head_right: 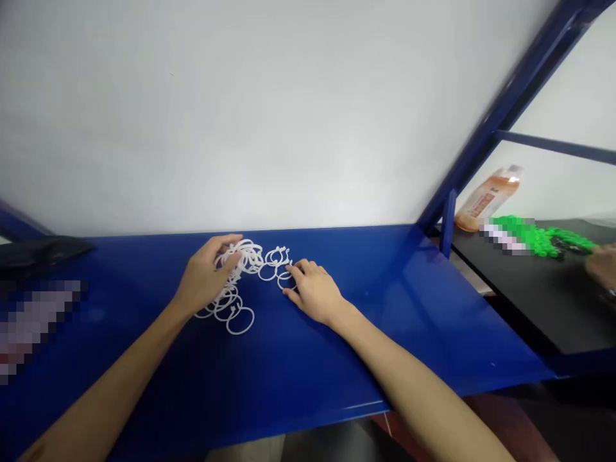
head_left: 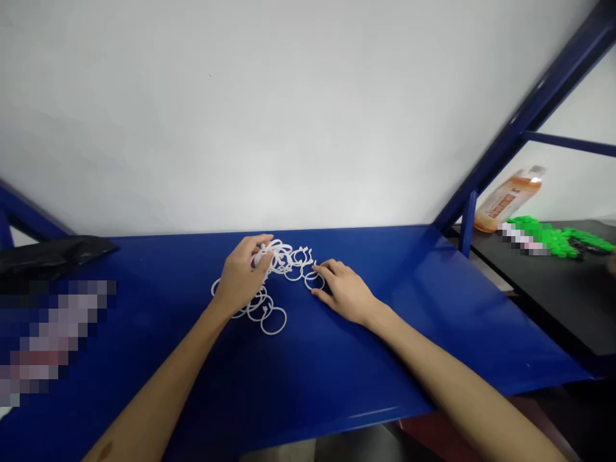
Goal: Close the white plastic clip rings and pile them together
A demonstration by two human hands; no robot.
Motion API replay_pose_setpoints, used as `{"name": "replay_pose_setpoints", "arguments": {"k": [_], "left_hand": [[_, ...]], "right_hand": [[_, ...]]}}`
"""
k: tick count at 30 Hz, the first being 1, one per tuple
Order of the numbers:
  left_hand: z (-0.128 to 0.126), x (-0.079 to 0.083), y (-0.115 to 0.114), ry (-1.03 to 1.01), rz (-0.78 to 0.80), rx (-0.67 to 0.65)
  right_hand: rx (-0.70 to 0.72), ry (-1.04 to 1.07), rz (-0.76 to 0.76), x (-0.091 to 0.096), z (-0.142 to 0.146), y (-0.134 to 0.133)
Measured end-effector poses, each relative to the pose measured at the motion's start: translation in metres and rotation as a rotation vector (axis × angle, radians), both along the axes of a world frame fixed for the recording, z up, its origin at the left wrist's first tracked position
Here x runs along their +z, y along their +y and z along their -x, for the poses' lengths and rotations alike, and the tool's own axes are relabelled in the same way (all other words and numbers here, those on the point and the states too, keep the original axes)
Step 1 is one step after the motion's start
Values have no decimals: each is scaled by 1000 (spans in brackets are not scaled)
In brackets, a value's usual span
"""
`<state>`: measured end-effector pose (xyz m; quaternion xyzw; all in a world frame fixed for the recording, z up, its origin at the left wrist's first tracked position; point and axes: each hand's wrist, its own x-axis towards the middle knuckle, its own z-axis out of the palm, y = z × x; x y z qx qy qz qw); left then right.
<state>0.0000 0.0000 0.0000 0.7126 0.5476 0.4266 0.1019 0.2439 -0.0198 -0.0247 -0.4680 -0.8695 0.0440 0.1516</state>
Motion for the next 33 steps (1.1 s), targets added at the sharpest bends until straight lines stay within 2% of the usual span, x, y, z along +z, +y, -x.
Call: {"name": "replay_pose_setpoints", "arguments": {"k": [2,5,11,14,17,21,25,29,33], "left_hand": [[1,1,1,-69,38,40],[0,2,1,-135,72,29],[-4,4,-5,-77,9,-10],[-4,1,-5,35,-53,-30],[-4,-7,-3,239,-121,-43],[-4,-29,-3,535,7,-93],[-5,-48,-9,676,104,-152],[-9,-48,-11,711,91,-166],[-15,-43,-6,713,-2,-120]], "right_hand": [[3,5,1,0,0,0],[6,12,5,0,-1,0],[11,33,3,0,-1,1],[14,40,0,-1,-1,2],[23,50,-6,-2,-1,2],[36,62,-13,-2,-2,1],[34,61,-13,-2,-1,1],[33,58,-11,-1,0,1],[41,54,-15,0,-1,0]]}}
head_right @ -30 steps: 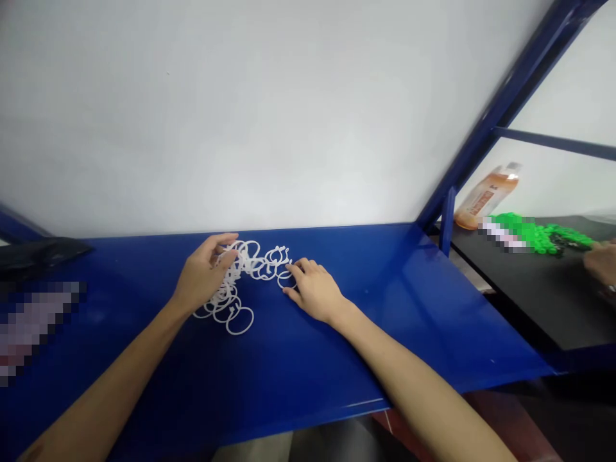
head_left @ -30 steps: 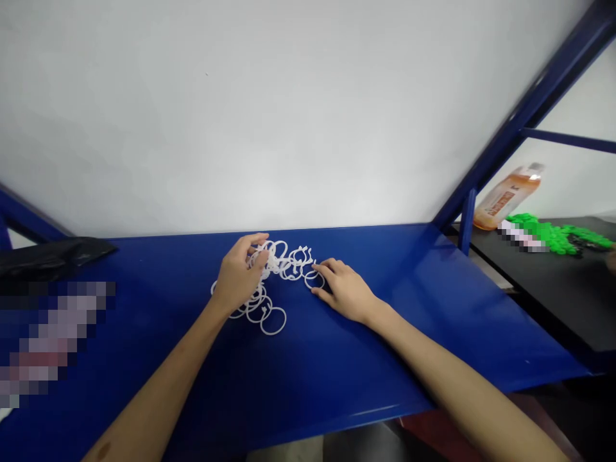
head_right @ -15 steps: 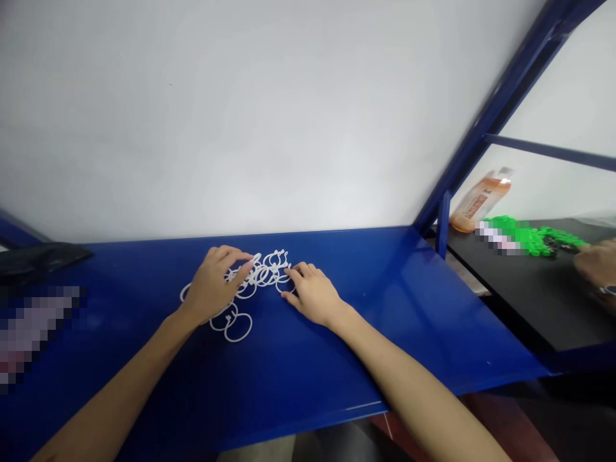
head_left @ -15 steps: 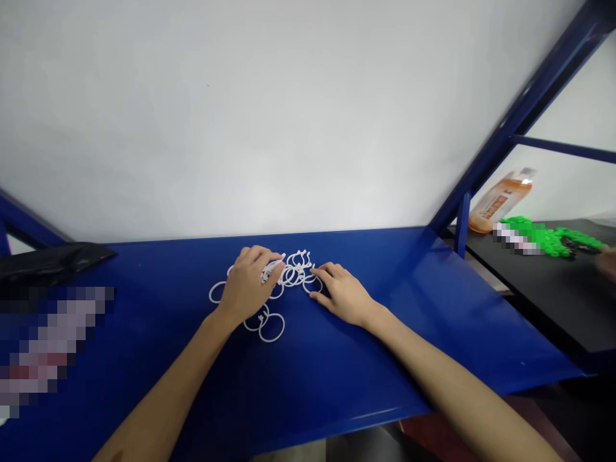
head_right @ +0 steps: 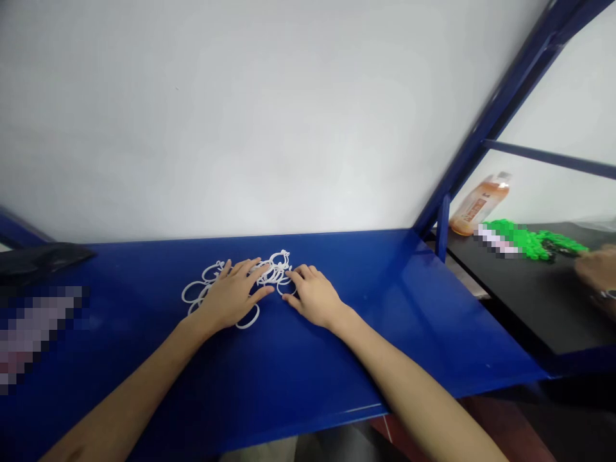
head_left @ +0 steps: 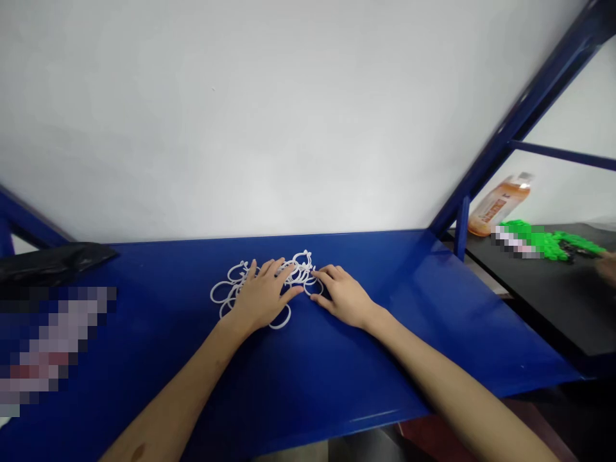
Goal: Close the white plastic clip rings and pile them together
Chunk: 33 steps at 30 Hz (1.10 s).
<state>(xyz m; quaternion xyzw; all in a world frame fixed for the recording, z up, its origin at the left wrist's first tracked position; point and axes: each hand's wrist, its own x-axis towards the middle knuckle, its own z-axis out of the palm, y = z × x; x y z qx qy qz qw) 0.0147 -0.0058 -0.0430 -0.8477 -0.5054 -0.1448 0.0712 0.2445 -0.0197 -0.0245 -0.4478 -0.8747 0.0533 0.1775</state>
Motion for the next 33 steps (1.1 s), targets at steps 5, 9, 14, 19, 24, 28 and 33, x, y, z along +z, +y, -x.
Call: {"name": "replay_pose_setpoints", "arguments": {"k": [5,9,14,19,24,28,33], "left_hand": [[-2,6,8,-36,-178,56],[0,13,7,-114,-282,49],[-8,14,-6,-183,-151,-208],[-19,6,-14,-146,-79,-314],[-21,8,-13,-164,-181,-322],[-20,13,-14,-177,-314,-293],[-17,18,-16,-217,-377,-228]], "right_hand": [[15,-8,2,0,-1,0],[-10,29,23,-1,-1,0],[-44,123,89,1,-1,-1],[-20,202,115,2,0,-2],[81,347,78,2,-1,-2],[121,483,55,5,1,-4],[13,731,216,7,5,-4]]}}
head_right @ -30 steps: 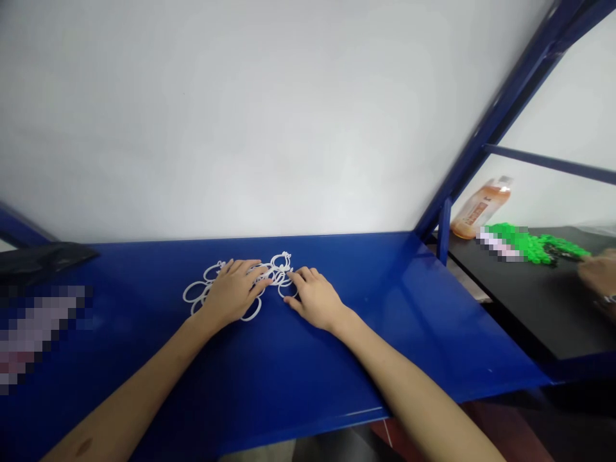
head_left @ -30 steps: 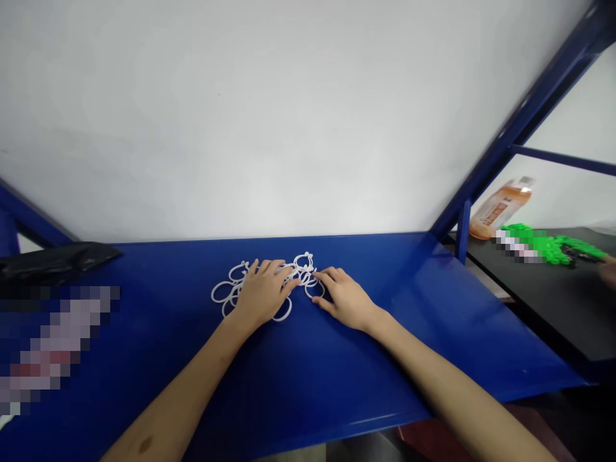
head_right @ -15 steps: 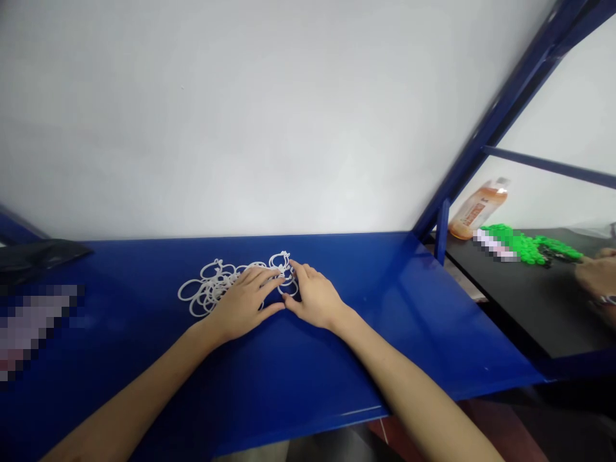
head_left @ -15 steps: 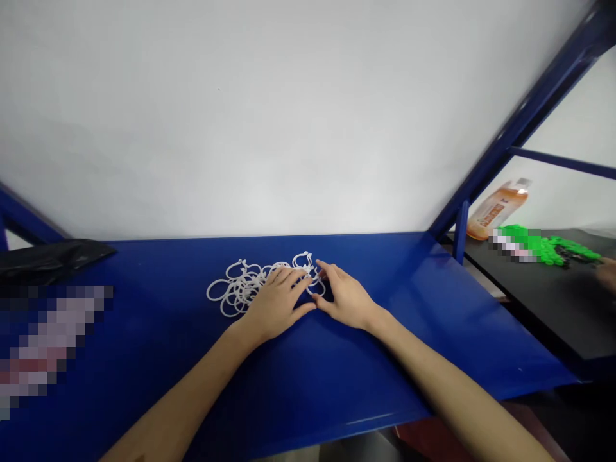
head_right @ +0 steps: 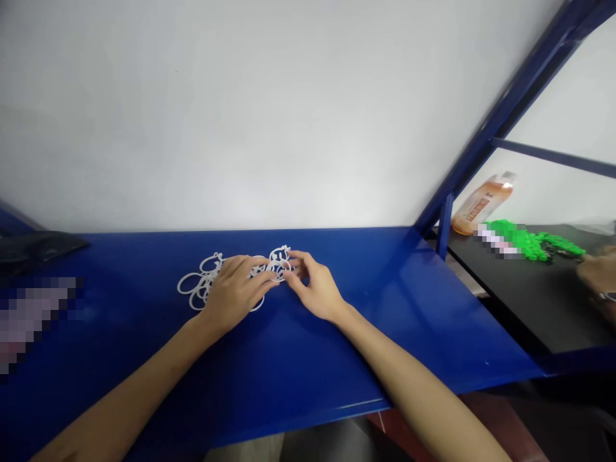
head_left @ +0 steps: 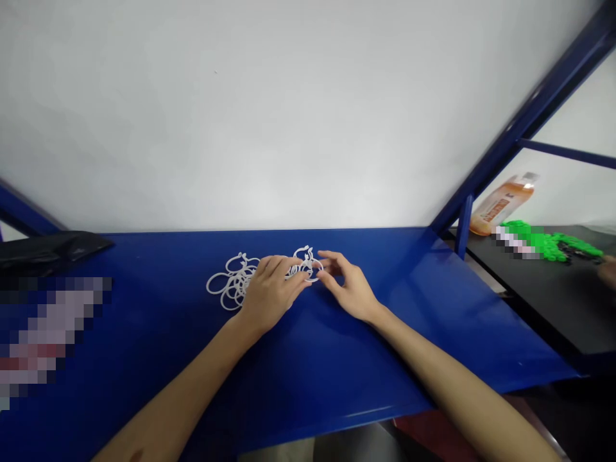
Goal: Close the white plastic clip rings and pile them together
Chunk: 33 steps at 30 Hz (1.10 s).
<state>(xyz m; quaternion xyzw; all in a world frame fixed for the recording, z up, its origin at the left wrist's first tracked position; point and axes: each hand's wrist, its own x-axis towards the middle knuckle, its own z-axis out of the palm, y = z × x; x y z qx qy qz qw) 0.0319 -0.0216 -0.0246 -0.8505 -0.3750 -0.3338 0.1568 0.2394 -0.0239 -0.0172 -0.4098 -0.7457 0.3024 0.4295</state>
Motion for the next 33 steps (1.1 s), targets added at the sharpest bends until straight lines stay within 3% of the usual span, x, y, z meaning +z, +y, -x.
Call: {"name": "replay_pose_setpoints", "arguments": {"k": [3,7,10,15,19,24,26,33], "left_hand": [[-1,0,-3,-24,28,-52],[-7,-4,-6,-222,183,-147],[-8,-5,-4,-395,289,-119],[-4,0,2,-434,398,-118],[-4,2,2,-412,393,-133],[-6,3,0,-435,317,-1],[-6,4,-1,-436,326,-6],[-5,7,-1,-443,356,-114]], "right_hand": [[-2,16,57,-1,1,1],[-14,-26,-5,-1,1,2],[-4,-54,-42,1,0,0],[57,-148,-95,3,-2,-2],[51,-241,-150,2,-1,-5],[-29,-256,-282,4,3,-10],[-31,-267,-302,4,3,-10],[28,-242,-203,0,2,-7]]}}
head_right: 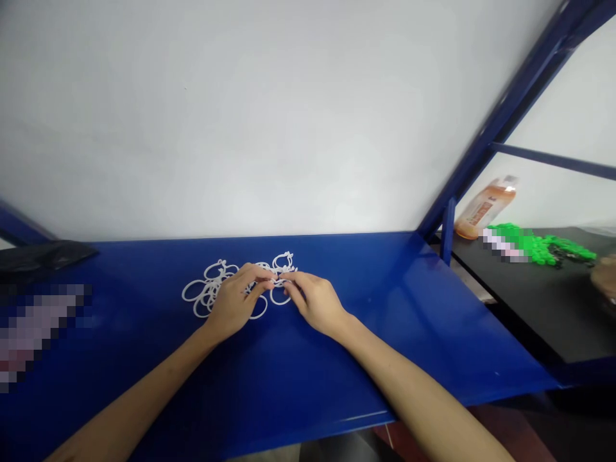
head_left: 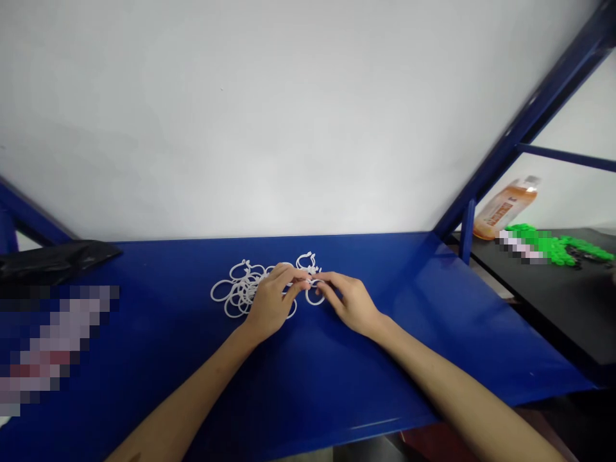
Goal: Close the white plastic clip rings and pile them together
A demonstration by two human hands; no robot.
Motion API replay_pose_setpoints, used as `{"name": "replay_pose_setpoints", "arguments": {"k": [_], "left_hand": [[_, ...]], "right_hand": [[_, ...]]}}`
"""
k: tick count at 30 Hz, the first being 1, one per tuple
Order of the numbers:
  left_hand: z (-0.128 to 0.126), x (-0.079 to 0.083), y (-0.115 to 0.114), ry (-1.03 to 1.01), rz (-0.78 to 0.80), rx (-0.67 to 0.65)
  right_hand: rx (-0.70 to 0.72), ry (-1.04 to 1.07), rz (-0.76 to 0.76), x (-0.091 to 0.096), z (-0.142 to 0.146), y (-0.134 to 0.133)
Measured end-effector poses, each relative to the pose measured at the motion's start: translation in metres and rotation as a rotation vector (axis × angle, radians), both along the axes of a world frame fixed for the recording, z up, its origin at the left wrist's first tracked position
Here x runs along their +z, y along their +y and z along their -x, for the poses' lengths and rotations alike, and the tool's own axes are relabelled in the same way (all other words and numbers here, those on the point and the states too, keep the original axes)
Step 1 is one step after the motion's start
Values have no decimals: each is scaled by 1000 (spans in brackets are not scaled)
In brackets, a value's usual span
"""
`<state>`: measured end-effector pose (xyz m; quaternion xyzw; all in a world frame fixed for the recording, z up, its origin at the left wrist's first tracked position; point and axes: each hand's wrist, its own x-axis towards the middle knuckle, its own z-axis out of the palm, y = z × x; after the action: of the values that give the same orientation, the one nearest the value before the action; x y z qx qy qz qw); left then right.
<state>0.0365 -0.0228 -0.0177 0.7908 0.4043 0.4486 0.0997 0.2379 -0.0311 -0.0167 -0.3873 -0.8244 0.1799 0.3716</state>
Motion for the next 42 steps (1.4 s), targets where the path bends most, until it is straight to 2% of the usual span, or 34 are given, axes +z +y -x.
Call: {"name": "replay_pose_setpoints", "arguments": {"k": [12,15,18,21,23,25,27,30,32,33,36,38,42], "left_hand": [[2,-3,-5,-9,-8,-60],[1,-6,-3,74,-16,-38],[0,-11,2,267,-30,88],[3,-18,7,452,-35,175],[6,-21,10,514,-32,190],[8,-22,11,549,-32,197],[8,-22,12,568,-42,202],[6,-21,11,578,-54,203],[5,-21,10,575,-53,204],[4,-21,10,572,-51,206],[2,-21,9,567,-50,220],[2,-21,9,574,-57,225],[3,-20,11,609,-59,247]], "right_hand": [[219,-97,-30,18,-2,-11],[195,-134,-107,18,-8,-5],[-18,-242,-140,14,-24,13],[-413,-399,-57,11,-47,33],[-610,-555,25,10,-63,42],[-709,-667,109,11,-75,46],[-750,-706,160,12,-82,48],[-785,-683,145,13,-81,48],[-717,-592,73,11,-72,45],[-630,-527,25,9,-64,43],[-254,-361,-99,-2,-35,34],[-88,-351,-159,-12,-15,29],[-39,-355,-225,-22,2,30]]}}
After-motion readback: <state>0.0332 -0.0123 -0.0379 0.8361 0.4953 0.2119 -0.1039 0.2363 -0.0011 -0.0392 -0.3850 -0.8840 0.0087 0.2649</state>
